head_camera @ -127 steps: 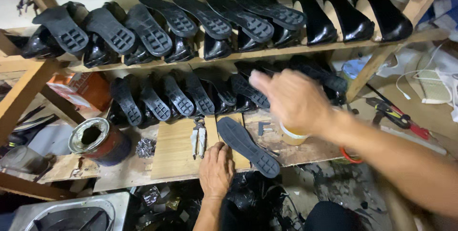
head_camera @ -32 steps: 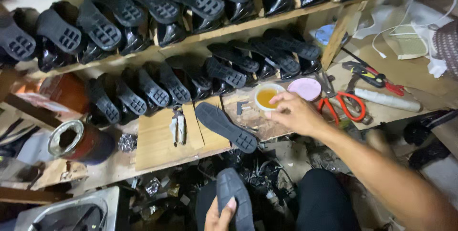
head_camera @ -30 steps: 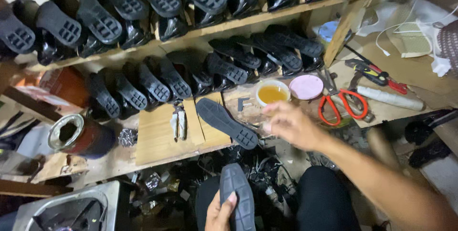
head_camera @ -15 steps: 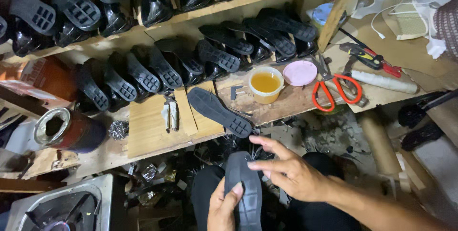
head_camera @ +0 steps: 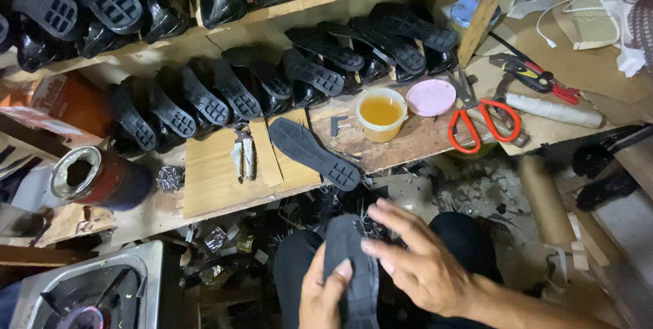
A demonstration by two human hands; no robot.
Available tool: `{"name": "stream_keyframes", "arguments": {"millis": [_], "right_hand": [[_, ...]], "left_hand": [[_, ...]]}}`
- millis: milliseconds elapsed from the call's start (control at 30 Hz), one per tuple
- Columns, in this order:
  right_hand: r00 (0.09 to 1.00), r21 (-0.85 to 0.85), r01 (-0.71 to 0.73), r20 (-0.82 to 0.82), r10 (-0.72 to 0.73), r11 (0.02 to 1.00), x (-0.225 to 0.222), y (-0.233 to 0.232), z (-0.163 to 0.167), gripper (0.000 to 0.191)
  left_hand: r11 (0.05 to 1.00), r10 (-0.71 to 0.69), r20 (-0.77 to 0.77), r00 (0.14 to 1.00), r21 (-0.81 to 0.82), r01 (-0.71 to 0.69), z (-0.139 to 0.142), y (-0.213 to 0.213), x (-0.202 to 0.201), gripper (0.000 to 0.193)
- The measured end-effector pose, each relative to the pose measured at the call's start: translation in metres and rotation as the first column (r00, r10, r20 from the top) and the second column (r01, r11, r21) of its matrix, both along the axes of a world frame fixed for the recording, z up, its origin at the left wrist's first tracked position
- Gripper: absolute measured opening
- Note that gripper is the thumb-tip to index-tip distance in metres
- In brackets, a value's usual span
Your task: The person applies a liquid adhesive to a black shoe sole using their fingers, then presses and rubs the sole to spread the adhesive. They repeat this process on multiple soles, handling each one individually and placing them on a wooden workbench.
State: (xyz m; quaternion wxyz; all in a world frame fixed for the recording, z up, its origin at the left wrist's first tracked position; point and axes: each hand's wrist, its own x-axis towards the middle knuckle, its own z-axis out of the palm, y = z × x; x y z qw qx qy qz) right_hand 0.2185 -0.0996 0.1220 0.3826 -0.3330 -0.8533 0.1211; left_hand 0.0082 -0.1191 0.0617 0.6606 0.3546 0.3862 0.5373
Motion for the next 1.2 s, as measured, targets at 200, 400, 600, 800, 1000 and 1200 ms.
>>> {"name": "stream_keyframes", "arguments": {"millis": [200, 400, 600, 800, 1000, 1200], "right_hand": [[0.996, -0.03, 0.081, 0.028, -0.08, 0.996, -0.006, 0.003, 0.021, 0.046], [0.994, 0.113, 0.044, 0.092, -0.055, 0.993, -0.017, -0.002, 0.023, 0.046], [0.992, 0.024, 0.122, 0.038, -0.123, 0.992, -0.015, 0.0, 0.021, 0.041], [0.992, -0.127, 0.124, 0.003, -0.125, 0.984, -0.008, 0.0, 0.014, 0.042], [0.997, -0.396, -0.061, -0.059, 0.041, 0.916, -0.003, -0.016, -0.012, 0.064], [0.998, -0.737, -0.055, -0.063, 0.011, 0.674, -0.003, -0.033, -0.035, 0.078]], "left_hand": [[0.986, -0.124, -0.138, 0.983, 0.092, 0.137, -0.005, -0.008, 0.006, 0.059], [0.937, -0.122, -0.393, 0.912, 0.258, 0.236, -0.019, -0.01, 0.001, 0.06], [0.957, -0.108, -0.315, 0.943, 0.224, 0.185, -0.025, -0.01, 0.0, 0.06], [0.981, -0.103, -0.207, 0.973, 0.14, 0.133, -0.017, -0.011, 0.005, 0.06], [0.933, 0.354, 0.17, 0.92, -0.129, -0.335, 0.0, 0.01, 0.0, 0.046], [0.942, 0.333, 0.248, 0.91, -0.14, -0.306, -0.012, 0.009, -0.011, 0.042]]}}
